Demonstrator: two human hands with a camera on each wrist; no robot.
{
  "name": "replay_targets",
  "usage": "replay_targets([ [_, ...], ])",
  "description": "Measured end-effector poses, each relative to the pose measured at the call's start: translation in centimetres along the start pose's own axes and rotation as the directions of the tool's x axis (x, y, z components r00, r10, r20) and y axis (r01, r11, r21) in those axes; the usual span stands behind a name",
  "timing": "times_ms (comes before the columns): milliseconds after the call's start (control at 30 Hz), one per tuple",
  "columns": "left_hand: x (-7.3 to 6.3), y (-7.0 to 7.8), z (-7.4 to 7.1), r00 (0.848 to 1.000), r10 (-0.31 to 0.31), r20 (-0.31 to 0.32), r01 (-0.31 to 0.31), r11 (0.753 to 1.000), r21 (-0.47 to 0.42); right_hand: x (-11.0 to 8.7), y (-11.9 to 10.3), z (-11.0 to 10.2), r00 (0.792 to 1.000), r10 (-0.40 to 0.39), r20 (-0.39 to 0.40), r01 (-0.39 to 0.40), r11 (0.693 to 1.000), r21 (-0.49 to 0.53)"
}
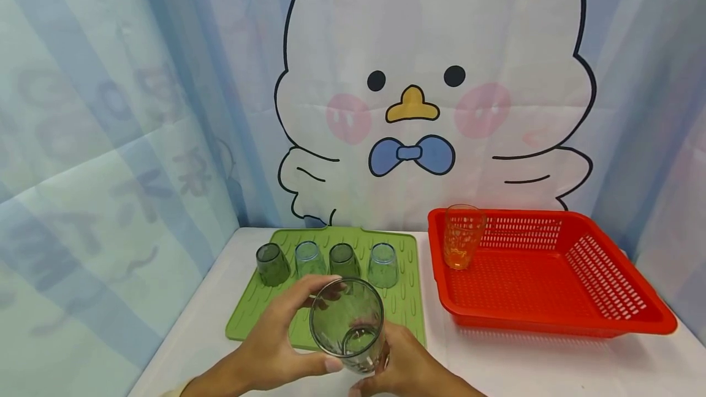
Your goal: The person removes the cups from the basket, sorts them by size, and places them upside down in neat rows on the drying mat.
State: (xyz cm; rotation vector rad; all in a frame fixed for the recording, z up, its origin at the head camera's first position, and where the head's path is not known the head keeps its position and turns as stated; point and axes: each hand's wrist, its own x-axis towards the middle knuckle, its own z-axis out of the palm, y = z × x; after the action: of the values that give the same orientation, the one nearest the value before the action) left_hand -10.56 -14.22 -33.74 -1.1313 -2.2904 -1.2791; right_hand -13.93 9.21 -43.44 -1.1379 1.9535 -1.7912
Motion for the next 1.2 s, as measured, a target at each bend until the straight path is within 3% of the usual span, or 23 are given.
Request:
replay_targets([
  [133, -0.1, -0.1, 0.0, 1.000, -0.015, 0.001, 0.015, 1.000, 0.006, -0.2, 0.4, 0.2, 0.999, -0.011, -0.040, 0.010, 1.000, -0.028],
  [267, -0.2, 0.2, -0.2, 0.993, -0.118, 0.020, 0.119, 0.991, -0.054, -0.7, 0.4, 0.2, 0.995, 0.090, -0.050, -0.090, 0.996, 0.002],
  [433, -0.4, 0.3, -0.4, 0.972, -0.226, 0.062, 0.234, 0.957, -0.170, -1.3, 0.2, -0.3, 0.969, 0.237, -0.066, -0.234, 0.971, 0.051],
  [533, -0.6, 0.1, -0.7, 0.960, -0.269, 0.081, 0.280, 0.943, -0.182, -1.7, 0.1, -0.7, 0.962, 0.255, -0.102, -0.252, 0.967, 0.040],
  [767, -1.2, -0.8, -1.3, 0.933, -0.347, 0.100, 0.358, 0.926, -0.124, -2.1, -0.7, -1.9, 0.967, 0.154, -0.202, -0.172, 0.982, -0.075],
  [933, -1.9, -1.8, -1.3, 0.926, -0.362, 0.102, 0.372, 0.922, -0.105, -2.1, -1.6, -2.9, 0.967, 0.072, -0.243, -0.109, 0.984, -0.143],
  [1067, -2.4, -2.7, -1.4, 0.928, -0.353, 0.119, 0.367, 0.922, -0.125, -1.8, -2.4, -3.4, 0.970, -0.044, -0.240, 0.001, 0.984, -0.176],
  [1133, -2.7, -3.2, -1.5, 0.918, -0.368, 0.149, 0.387, 0.911, -0.138, -1.7, -2.7, -3.6, 0.970, -0.085, -0.229, 0.047, 0.985, -0.166],
  [1200, -2.9, -3.6, -1.5, 0.896, -0.399, 0.193, 0.427, 0.894, -0.133, -1.5, -3.0, -3.5, 0.968, -0.120, -0.219, 0.088, 0.984, -0.153],
])
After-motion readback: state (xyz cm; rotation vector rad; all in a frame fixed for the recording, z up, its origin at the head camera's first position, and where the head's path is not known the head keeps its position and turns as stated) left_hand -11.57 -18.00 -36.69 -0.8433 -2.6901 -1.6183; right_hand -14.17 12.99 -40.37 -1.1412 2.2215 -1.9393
